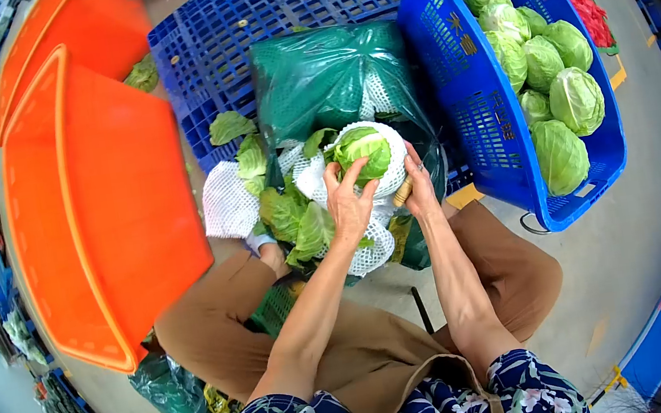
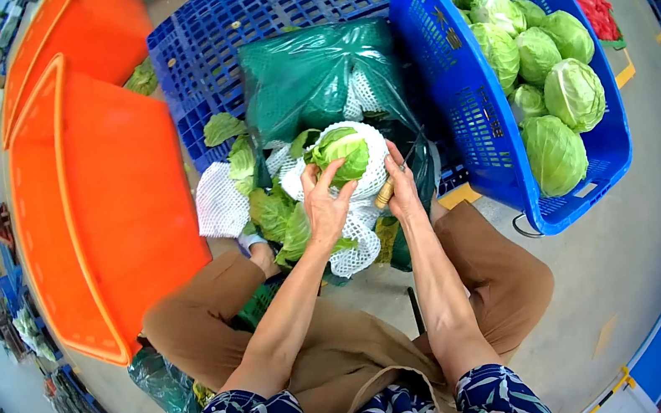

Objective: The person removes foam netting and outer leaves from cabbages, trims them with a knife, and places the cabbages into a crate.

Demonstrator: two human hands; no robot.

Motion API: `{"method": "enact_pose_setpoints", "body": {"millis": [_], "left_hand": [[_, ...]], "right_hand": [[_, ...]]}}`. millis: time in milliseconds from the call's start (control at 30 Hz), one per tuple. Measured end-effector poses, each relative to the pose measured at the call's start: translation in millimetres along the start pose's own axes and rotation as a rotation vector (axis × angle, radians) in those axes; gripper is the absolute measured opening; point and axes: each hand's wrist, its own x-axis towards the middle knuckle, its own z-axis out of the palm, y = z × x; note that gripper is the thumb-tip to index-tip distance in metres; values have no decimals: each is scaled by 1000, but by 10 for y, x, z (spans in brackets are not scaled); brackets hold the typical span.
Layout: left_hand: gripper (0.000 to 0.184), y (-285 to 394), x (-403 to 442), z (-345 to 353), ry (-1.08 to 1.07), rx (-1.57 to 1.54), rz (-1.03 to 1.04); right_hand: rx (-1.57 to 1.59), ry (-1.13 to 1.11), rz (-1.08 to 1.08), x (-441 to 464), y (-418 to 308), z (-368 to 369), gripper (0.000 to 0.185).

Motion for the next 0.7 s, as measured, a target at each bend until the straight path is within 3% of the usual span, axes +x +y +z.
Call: {"method": "enact_pose_setpoints", "body": {"millis": [167, 367, 533, 633, 667, 700], "left_hand": [[42, -151, -159, -520, 54, 24, -98], [35, -1227, -261, -510, -37, -7, -373], [29, -1022, -241, -475, 159, 199, -165], [26, -811, -152, -516, 223, 316, 60], [22, -1048, -118, -461, 97, 163, 5], [22, -1147, -83, -460, 43, 238, 8]], "right_hand": [[-40, -65, 86, -208, 295, 238, 48], [-437, 30, 226, -72, 661, 300, 50], [-595, -11, 87, -21, 699, 489, 59], [-658, -31, 6, 16, 737, 572, 59], [-670, -27, 25, 29, 736, 599, 59], [-728, -51, 20, 62, 750, 594, 59]]}}
